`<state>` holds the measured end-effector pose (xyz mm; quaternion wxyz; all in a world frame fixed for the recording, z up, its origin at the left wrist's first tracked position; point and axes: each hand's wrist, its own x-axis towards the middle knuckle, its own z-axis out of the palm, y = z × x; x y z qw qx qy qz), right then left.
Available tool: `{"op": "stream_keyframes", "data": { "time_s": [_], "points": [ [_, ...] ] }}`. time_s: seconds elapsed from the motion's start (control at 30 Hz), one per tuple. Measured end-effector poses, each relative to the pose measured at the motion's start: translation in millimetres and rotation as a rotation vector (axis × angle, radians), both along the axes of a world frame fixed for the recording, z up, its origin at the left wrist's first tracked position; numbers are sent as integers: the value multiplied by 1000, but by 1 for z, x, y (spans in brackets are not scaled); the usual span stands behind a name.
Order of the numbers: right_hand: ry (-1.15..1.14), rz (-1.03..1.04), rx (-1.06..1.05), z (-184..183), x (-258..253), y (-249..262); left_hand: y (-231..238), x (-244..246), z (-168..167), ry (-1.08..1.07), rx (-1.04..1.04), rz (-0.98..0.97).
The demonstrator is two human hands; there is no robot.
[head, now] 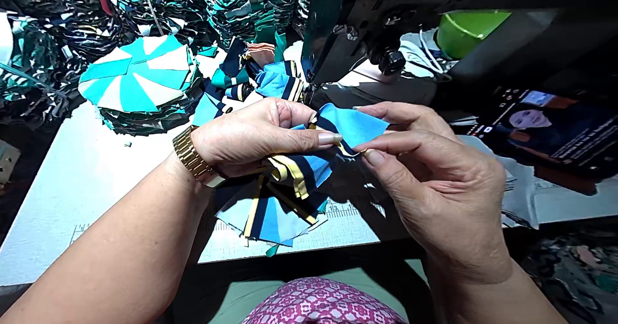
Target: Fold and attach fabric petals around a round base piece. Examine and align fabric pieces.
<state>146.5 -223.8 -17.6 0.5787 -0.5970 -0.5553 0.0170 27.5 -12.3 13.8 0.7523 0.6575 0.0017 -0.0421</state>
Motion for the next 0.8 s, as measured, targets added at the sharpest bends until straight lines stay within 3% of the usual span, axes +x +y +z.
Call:
{"op": "stream_keyframes", "data": {
  "time_s": [0.23,0.7,0.8],
  "points": [
    [354,29,37,-6,-2,3,1,0,-3,-19,-27,-19],
    [432,16,23,-3,-1,-1,0,0,-2,19,54,-19],
    [401,19,74,-6,-2,4,1,0,-2,9,150,-35]
  ]
}}
